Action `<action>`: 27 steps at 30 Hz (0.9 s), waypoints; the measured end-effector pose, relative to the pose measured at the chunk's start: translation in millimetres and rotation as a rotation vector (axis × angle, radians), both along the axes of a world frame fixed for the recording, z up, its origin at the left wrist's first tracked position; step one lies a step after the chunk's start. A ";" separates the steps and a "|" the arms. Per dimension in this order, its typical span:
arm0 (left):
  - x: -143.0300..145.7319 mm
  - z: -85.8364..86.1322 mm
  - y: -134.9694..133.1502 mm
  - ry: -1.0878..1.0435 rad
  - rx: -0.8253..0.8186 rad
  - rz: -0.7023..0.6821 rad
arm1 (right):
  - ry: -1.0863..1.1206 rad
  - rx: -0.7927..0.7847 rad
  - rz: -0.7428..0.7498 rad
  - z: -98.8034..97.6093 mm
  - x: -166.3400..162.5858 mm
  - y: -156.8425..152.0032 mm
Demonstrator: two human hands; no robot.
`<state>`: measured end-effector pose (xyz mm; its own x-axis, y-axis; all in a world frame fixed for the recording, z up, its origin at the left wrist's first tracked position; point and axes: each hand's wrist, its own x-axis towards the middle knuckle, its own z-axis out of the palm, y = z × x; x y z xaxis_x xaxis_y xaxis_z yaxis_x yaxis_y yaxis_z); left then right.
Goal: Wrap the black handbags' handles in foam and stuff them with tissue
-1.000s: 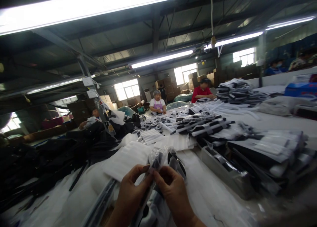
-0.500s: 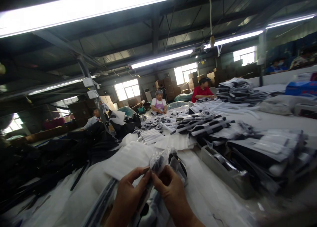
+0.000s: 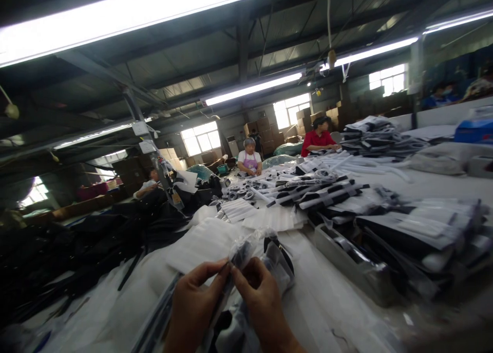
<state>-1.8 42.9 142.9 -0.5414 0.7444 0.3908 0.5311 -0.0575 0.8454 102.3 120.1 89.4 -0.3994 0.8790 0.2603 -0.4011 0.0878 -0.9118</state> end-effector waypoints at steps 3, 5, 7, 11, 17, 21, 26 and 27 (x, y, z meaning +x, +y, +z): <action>3.9 -6.8 0.2 0.194 0.051 0.082 | 0.030 -0.004 -0.026 -0.7 -4.6 -3.0; 5.1 -11.0 0.9 0.310 0.077 0.136 | 0.038 -0.017 -0.029 0.5 -6.2 -5.2; 5.5 -13.1 1.3 0.383 0.093 0.175 | 0.045 -0.030 -0.026 2.4 -7.3 -7.3; 5.8 -9.1 1.5 0.326 0.068 0.181 | 0.040 -0.045 -0.014 5.2 -9.7 -9.7; 3.2 4.1 3.7 -0.031 0.015 0.057 | 0.005 -0.031 -0.025 4.9 -11.0 -7.6; 3.3 5.4 4.2 -0.021 -0.005 0.051 | 0.006 -0.026 -0.006 3.9 -12.1 -5.4; 7.6 -0.5 4.8 0.360 -0.024 0.242 | 0.038 -0.052 0.014 4.5 -15.8 -5.2; 7.4 -2.5 5.3 0.427 -0.027 0.258 | 0.048 -0.054 0.012 4.7 -16.4 -5.2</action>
